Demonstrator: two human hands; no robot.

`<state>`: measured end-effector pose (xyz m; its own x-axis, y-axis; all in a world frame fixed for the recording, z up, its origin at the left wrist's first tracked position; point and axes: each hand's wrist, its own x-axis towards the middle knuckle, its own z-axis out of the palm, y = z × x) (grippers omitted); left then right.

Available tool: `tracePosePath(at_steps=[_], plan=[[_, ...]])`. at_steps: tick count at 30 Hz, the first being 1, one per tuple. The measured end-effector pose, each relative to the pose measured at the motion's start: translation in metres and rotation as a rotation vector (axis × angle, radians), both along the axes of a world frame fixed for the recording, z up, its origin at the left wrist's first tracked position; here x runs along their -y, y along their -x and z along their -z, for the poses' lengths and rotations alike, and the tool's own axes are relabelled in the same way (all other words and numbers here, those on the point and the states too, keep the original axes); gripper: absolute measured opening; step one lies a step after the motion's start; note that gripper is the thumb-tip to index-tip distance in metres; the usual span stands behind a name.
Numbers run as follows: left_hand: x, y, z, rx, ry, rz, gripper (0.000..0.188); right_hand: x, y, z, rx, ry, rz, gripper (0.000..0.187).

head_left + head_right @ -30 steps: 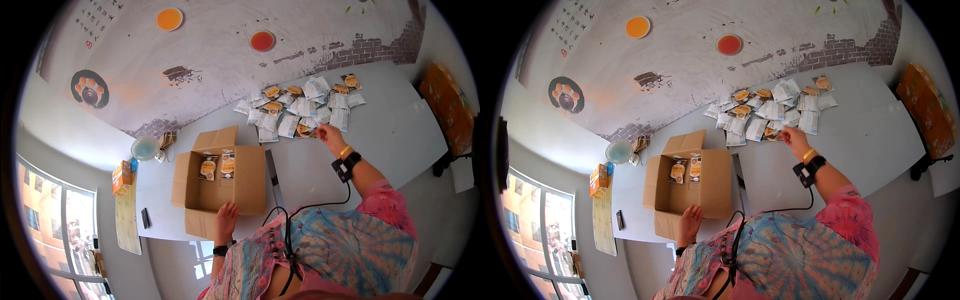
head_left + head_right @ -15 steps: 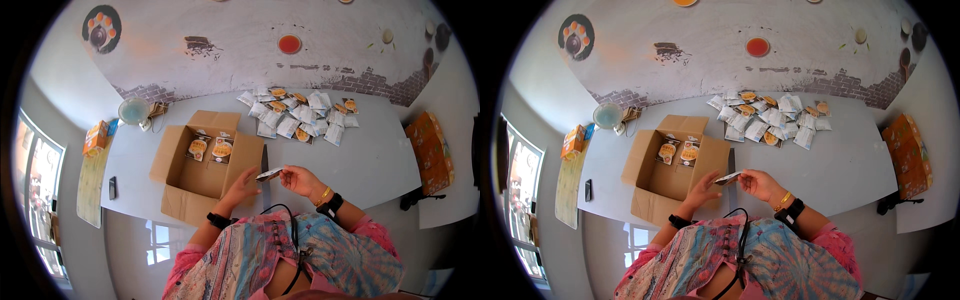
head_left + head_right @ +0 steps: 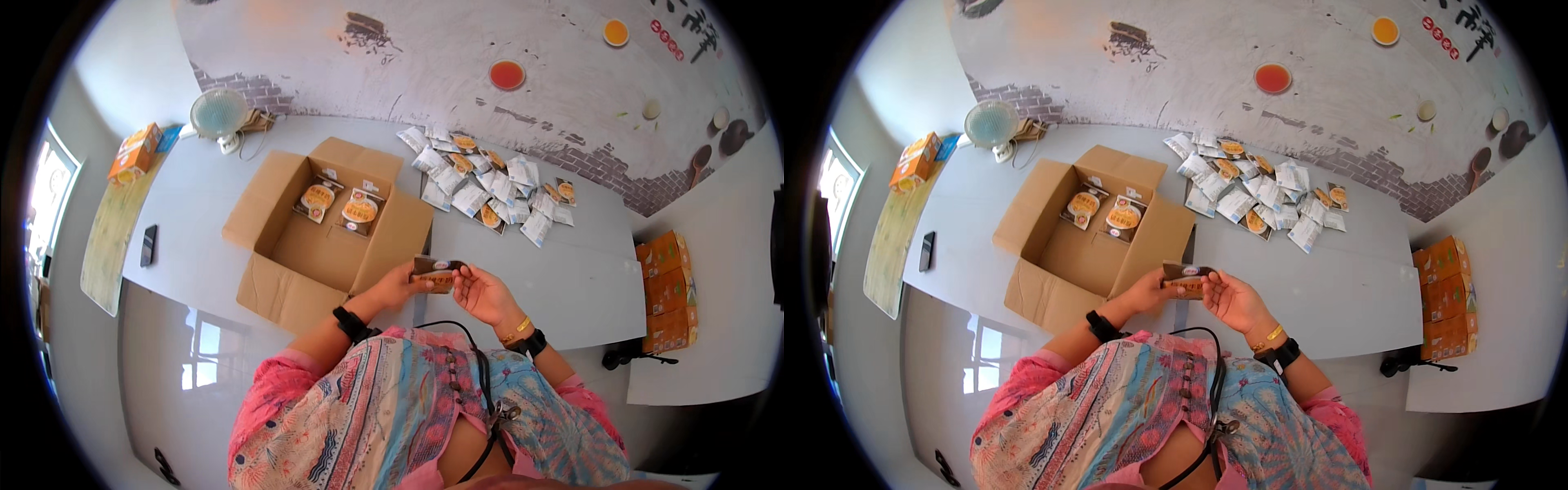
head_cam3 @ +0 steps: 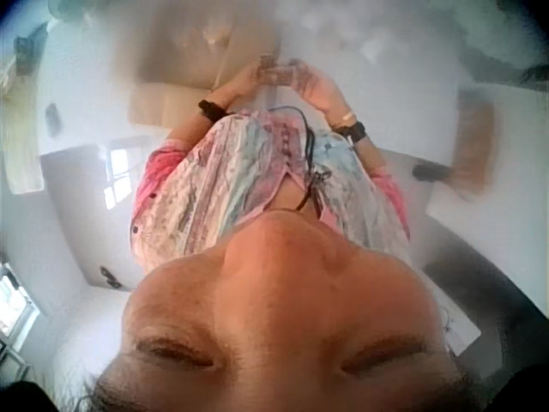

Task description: The person picks up an empty cardboard box from a table, opens its flaps, and then places multiple milk pouches one by one into the box until it is full before closing the top flaps.

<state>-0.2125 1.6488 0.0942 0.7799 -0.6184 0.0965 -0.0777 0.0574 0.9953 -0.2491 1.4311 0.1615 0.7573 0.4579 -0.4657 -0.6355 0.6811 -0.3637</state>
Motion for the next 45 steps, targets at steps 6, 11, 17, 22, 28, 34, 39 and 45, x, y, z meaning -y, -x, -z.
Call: tracePosePath(at_steps=[6, 11, 17, 22, 28, 34, 39, 45], plan=[[-0.035, -0.016, 0.019, -0.264, -0.102, -0.162, 0.037, 0.015, 0.013, 0.009, 0.023, 0.074, 0.088, 0.022], [-0.103, -0.040, 0.032, -0.437, 0.175, -0.364, 0.048, 0.033, 0.030, 0.026, -0.021, 0.133, 0.212, 0.019], [-0.200, -0.075, 0.041, -0.474, 0.104, -0.394, 0.053, 0.055, 0.047, 0.037, -0.092, 0.155, 0.370, 0.015], [-0.243, -0.096, 0.040, -0.496, -0.371, -0.359, 0.057, 0.060, 0.056, 0.036, -0.100, 0.176, 0.418, 0.015], [-0.273, -0.112, 0.068, -0.448, -0.710, -0.354, 0.074, 0.058, 0.061, 0.041, -0.106, 0.171, 0.433, 0.015], [-0.280, -0.120, 0.078, -0.371, -0.934, -0.350, 0.087, 0.060, 0.063, 0.048, -0.111, 0.174, 0.444, 0.015], [-0.291, -0.124, 0.102, -0.229, -1.155, -0.360, 0.087, 0.058, 0.059, 0.053, -0.110, 0.195, 0.420, 0.016], [-0.272, -0.119, 0.097, -0.046, -1.425, -0.363, 0.050, 0.057, 0.054, 0.056, -0.135, 0.206, 0.431, 0.016]])
